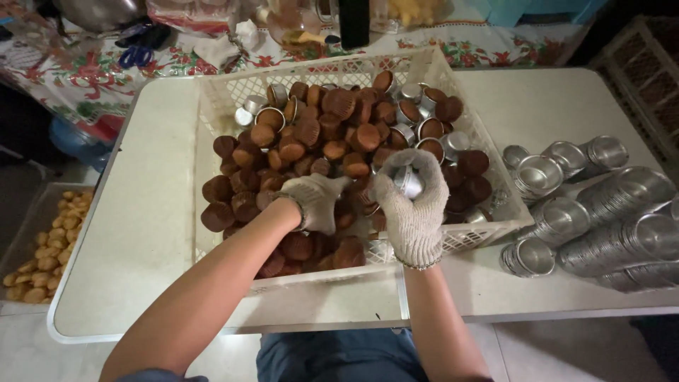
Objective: Sorting small metal baking molds from a basket of items and stacking them on a table
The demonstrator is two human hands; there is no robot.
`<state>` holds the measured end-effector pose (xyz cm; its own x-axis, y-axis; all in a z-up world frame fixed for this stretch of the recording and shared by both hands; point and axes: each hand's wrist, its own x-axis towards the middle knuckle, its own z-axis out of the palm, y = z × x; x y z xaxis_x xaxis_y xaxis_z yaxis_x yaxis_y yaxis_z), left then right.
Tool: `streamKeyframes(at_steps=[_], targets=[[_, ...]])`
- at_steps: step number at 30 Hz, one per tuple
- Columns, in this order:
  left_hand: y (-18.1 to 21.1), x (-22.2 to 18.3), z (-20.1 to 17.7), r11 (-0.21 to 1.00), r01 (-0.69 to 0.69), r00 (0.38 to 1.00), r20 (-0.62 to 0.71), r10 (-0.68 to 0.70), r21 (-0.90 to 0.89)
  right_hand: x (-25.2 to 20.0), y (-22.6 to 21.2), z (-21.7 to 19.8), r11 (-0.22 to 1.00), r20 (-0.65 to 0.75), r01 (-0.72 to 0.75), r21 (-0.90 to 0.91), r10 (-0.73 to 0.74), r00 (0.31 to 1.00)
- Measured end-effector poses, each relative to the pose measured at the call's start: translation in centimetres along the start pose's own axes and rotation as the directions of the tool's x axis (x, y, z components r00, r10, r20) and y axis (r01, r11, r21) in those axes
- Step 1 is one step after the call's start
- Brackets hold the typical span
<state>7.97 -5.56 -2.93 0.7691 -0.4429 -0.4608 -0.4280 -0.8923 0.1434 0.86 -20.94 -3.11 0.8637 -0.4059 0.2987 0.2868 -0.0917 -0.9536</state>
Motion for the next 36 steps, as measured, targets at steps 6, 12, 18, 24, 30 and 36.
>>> streamKeyframes(at_steps=[6,12,18,24,30,36], targets=[[0.1,-1.9,-3.0,0.989,0.083,0.995,0.062,-0.076,-0.119,-0.6,-0.4,0.4,1.0,-0.034,-0.026,-0.005,0.025,0.999],[2.8,-10.6,-7.0,0.778,0.078,0.97,-0.132,-0.203,-0.623,-0.8,-1.3,0.3,0.968,0.194,0.25,0.012,-0.247,0.949],[4.5,-9.4,0.4,-0.039,-0.52,0.794,-0.466,-0.39,-0.854,-2.0,-3.2,-0.5,0.886,0.495,0.463,0.023,-0.412,0.765],[5.5,-8.0,0.2,-0.208,-0.253,0.786,-0.075,-0.614,-0.945,-2.6,-3.8,0.6,0.954,0.378,0.185,-0.236,-0.086,0.922],[5.1,-7.7,1.0,-0.072,-0.196,0.732,-0.097,-0.674,-0.978,-2.0,-1.9,0.2,0.964,0.432,0.226,-0.143,-0.144,0.89],[5.1,-6.8,0.9,0.089,-0.132,0.693,-0.157,-0.704,-0.987,-2.0,-2.1,0.7,0.92,0.369,0.32,-0.227,-0.223,0.902]])
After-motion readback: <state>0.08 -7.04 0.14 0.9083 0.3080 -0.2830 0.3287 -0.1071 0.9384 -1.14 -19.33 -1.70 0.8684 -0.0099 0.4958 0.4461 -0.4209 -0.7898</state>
